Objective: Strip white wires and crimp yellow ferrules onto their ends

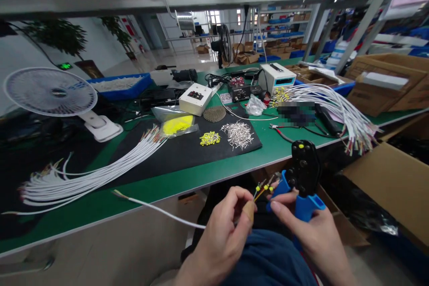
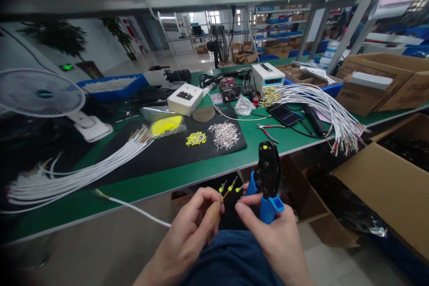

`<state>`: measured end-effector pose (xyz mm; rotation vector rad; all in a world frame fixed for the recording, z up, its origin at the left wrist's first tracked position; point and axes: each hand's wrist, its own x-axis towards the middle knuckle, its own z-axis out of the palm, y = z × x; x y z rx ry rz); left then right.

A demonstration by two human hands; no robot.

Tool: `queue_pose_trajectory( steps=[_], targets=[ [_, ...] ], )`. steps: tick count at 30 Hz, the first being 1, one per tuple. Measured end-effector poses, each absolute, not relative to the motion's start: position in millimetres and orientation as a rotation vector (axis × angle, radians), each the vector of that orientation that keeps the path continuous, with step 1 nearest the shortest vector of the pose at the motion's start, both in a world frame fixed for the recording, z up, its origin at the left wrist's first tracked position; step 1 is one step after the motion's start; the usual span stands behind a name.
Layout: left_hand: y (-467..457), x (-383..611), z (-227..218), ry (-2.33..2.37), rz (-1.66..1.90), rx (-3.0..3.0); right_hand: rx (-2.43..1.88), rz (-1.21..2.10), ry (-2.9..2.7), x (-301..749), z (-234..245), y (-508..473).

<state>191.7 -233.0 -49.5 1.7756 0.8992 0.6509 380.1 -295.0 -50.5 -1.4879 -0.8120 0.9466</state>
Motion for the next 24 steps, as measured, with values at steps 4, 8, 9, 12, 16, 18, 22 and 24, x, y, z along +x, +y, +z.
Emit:
queue_pose_trajectory(
  steps=[4, 8, 9, 12, 16, 18, 22, 24],
  targets=[
    [-256, 197, -55, 0.779, 0.634, 1.232, -1.389, 1.058, -0.828, 374, -48, -296],
    [-260, 201, -55, 0.678, 0.633, 0.961, -1.292, 1.116, -0.853, 377, -55, -296],
    [-259, 201, -54, 0.65, 0.63, 0.91, -1.277, 1.11, -0.856, 378, -56, -296],
    [-259, 200, -53, 0.592, 0.626, 0.817, -1.254, 1.135, -0.883, 378, -53, -296],
    [-261, 199, -53, 0.604, 0.646, 0.817, -1.267, 1.203, -0.904, 375, -46, -298],
    [-262, 199, -52, 0.623, 0.655, 0.824, -1.255, 1.199, -0.909, 373, -45, -300],
    [-263, 197, -51, 0.63, 0.667, 0.869, -1.235, 1.155, -0.93, 371, -45, -299],
    [-264, 196, -53, 0.601, 0.671, 0.897, -1.226, 1.156, -0.957, 370, -44, -298]
  ],
)
